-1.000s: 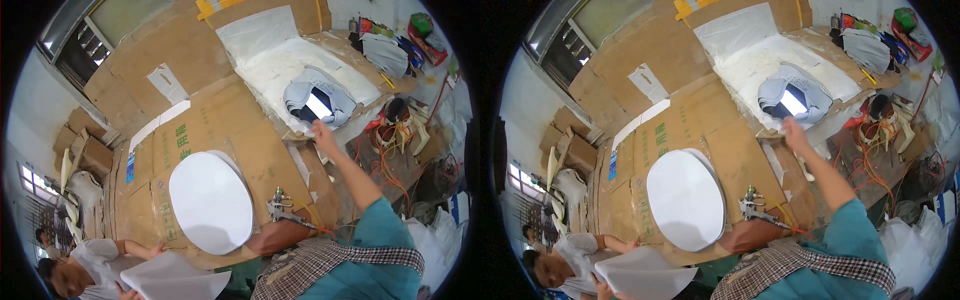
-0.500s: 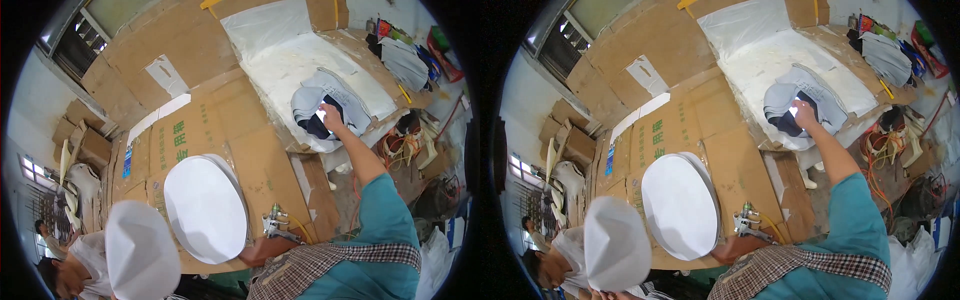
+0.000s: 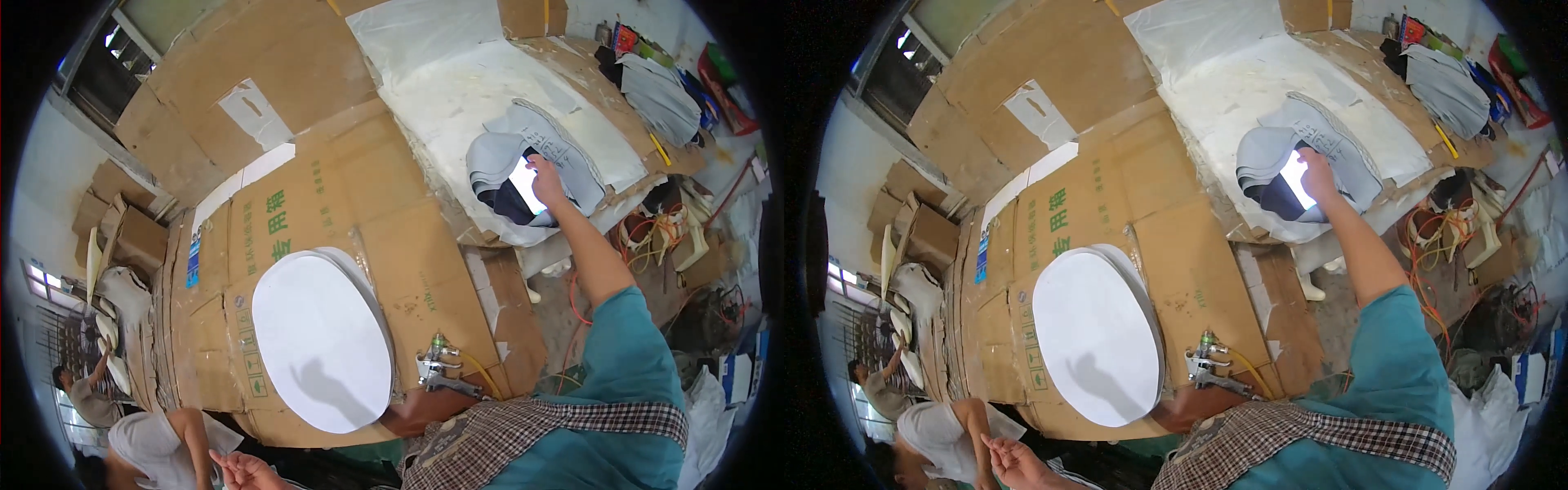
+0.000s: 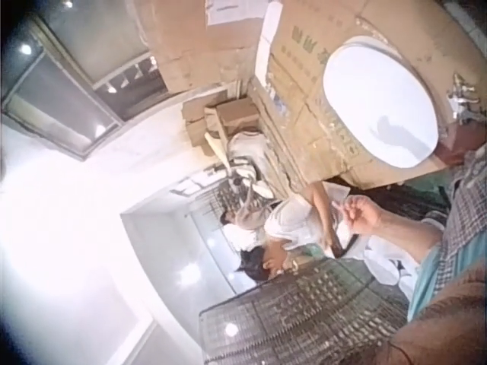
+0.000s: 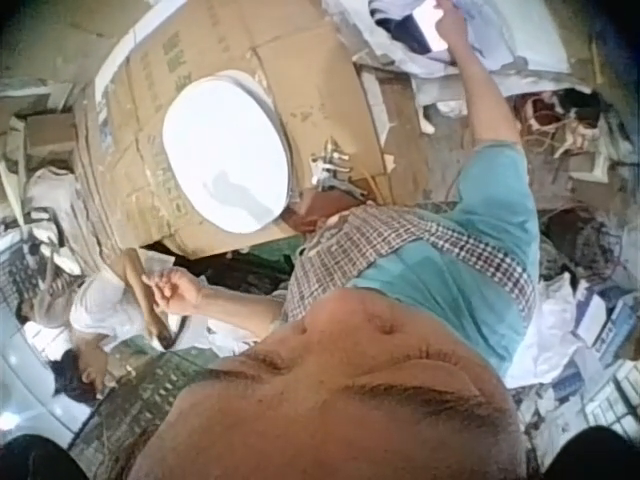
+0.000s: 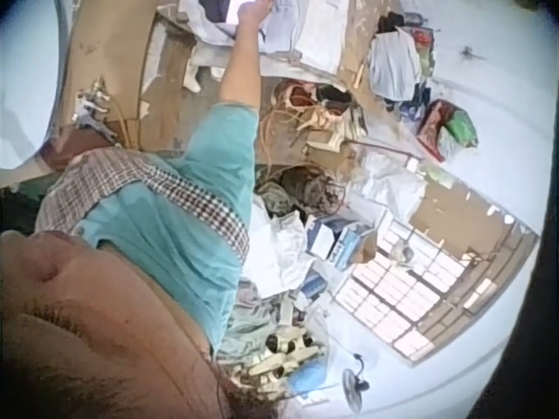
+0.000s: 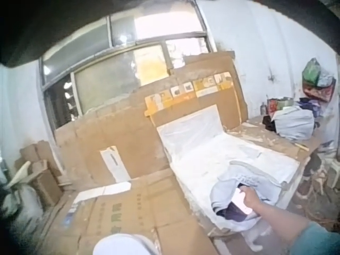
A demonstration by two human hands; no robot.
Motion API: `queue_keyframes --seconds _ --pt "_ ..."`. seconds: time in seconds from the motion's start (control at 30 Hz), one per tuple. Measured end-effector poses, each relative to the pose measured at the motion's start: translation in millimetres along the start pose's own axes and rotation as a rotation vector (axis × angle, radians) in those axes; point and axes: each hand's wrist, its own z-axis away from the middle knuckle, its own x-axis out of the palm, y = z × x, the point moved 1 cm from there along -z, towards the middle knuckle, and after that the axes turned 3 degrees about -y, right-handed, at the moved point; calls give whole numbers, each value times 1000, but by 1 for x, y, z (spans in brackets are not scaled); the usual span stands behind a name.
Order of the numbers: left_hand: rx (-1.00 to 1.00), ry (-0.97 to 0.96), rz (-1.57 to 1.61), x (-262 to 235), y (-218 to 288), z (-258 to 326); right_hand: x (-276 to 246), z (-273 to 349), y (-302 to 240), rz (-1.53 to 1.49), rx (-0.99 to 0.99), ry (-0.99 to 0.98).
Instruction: Applying adhesive to padding and fitting protective covers as part of a manufacturing line.
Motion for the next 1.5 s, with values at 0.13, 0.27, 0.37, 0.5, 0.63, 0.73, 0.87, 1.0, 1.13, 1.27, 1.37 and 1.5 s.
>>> queue_keyframes --seconds 0.13,0.27,0.37,0.5,0.63,0.73,0.87,1.0,1.13,1.27,1.37,1.5 --pt "-79 -30 56 -10 -10 -5 -1 0 10 -43 -11 11" --pt "-62 34 3 7 -32 -2 0 1 9 -90 4 8" --pt "-108 8 -45 -13 -26 -13 0 3 14 -31 -5 15" --pt "-151 -41 -116 -29 -22 -20 0 4 5 -12 20 -14" --pt "-155 -49 -131 -30 -28 -20 -2 4 4 -28 23 -5" --pt "-164 -65 -120 -35 -26 -21 -5 4 0 -42 21 4" --pt "-211 -35 -53 -28 -34 -18 -16 9 -1 -76 2 -12" --pt "-194 -78 -151 -44 -30 -26 -24 18 -8 -22 -12 -57" --pt "-201 -48 -136 -36 -39 -26 -22 15 -3 -92 -43 -15" --pt "-200 -30 -138 -32 -44 -26 -11 4 9 -113 -50 -54" --pt "-224 -79 -118 -36 -41 -27 0 6 1 -116 -96 -39" --pt "-212 -62 -144 -39 -37 -27 10 3 0 -30 -132 -72"
